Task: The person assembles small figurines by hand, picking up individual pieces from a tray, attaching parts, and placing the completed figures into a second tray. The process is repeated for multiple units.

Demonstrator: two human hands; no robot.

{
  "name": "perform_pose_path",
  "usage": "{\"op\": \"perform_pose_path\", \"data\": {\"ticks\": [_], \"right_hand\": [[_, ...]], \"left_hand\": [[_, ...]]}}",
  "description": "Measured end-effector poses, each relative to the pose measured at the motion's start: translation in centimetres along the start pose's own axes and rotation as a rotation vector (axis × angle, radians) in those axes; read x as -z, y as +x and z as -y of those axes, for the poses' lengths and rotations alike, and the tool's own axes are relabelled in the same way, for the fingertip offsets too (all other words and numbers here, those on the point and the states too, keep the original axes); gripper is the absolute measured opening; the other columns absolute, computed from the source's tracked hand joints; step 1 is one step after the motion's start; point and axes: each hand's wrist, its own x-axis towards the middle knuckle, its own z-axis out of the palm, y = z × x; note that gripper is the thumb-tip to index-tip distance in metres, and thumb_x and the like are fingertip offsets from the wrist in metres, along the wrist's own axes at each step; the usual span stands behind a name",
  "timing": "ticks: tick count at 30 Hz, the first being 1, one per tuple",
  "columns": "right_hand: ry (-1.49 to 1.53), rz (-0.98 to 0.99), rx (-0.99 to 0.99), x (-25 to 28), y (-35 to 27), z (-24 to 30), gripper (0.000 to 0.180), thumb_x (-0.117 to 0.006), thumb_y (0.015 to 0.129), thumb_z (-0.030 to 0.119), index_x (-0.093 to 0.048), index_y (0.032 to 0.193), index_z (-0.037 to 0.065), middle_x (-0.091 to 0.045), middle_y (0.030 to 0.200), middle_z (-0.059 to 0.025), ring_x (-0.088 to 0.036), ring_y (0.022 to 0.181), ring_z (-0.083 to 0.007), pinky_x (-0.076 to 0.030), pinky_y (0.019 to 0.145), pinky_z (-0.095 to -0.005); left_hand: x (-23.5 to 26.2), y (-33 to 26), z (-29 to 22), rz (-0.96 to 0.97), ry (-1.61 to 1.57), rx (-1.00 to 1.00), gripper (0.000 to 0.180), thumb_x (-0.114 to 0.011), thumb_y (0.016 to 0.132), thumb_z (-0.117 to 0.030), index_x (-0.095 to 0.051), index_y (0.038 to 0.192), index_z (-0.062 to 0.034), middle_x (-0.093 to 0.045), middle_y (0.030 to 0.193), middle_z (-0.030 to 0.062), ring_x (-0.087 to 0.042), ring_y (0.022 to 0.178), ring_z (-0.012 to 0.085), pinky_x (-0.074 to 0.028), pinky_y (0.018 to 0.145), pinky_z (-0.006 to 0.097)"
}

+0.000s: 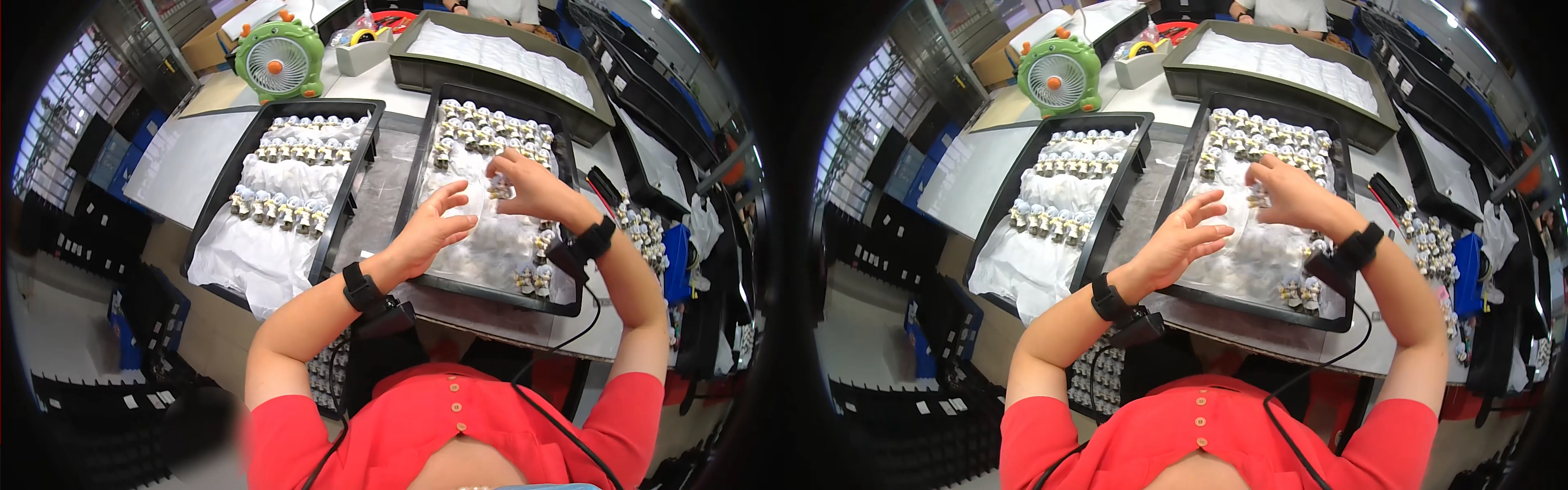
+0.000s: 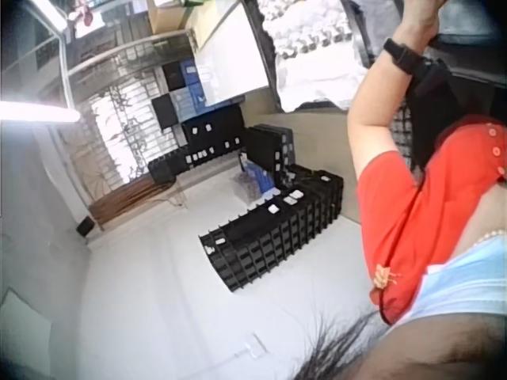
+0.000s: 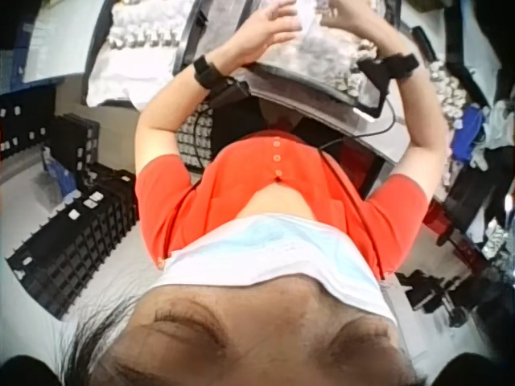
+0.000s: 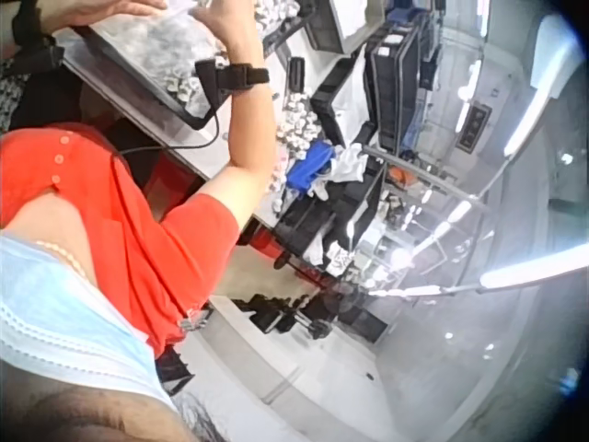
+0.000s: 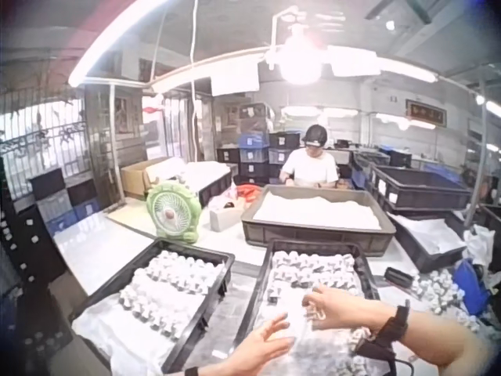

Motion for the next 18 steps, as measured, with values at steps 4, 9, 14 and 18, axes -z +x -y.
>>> {"op": "perform_pose_path", "data": {"ticks": [4, 9, 14, 18], "right_hand": [[0.351, -0.295, 0.145, -0.9, 0.5, 3.2, 0.048, -0.073, 0.068, 0.009, -0.053, 0.112, 0.007, -0.056, 0.106, -0.0069, -0.056, 0.086, -0.0194, -0.048, 0.074, -0.03], [0.578, -0.412, 0.122, -4.3, 0.4, 2.7, 0.052, -0.072, 0.07, 0.004, -0.051, 0.117, 0.008, -0.058, 0.112, -0.0039, -0.056, 0.095, -0.0152, -0.05, 0.081, -0.0281], [0.743, -0.397, 0.087, -5.6, 0.4, 1.7, 0.052, -0.072, 0.073, 0.006, -0.049, 0.12, 0.007, -0.057, 0.117, -0.0045, -0.056, 0.098, -0.0164, -0.05, 0.084, -0.0291], [0.834, -0.356, 0.088, -5.7, 0.2, 1.3, 0.053, -0.07, 0.075, 0.004, -0.047, 0.123, 0.007, -0.055, 0.121, -0.0061, -0.054, 0.106, -0.0189, -0.05, 0.088, -0.031]], "left_hand": [[-0.6, 0.2, -0.4, 0.007, -0.071, -0.135, 0.071, -0.064, 0.085, -0.013, -0.024, 0.144, -0.0095, -0.033, 0.14, 0.0101, -0.048, 0.118, 0.0187, -0.043, 0.093, 0.033], [0.3, 1.4, 0.0, 0.041, 0.091, -0.334, 0.067, -0.061, 0.087, -0.009, -0.025, 0.143, -0.0089, -0.046, 0.128, 0.0082, -0.053, 0.111, 0.0163, -0.045, 0.091, 0.031], [0.3, 1.4, 0.6, 0.006, 0.044, -0.291, 0.066, -0.059, 0.088, -0.008, -0.024, 0.144, -0.0101, -0.045, 0.129, 0.0101, -0.053, 0.111, 0.0174, -0.044, 0.095, 0.033], [0.4, 1.7, 0.9, 0.002, 0.042, -0.31, 0.066, -0.058, 0.088, -0.007, -0.024, 0.144, -0.0107, -0.044, 0.13, 0.0114, -0.052, 0.112, 0.0184, -0.045, 0.096, 0.033]]}}
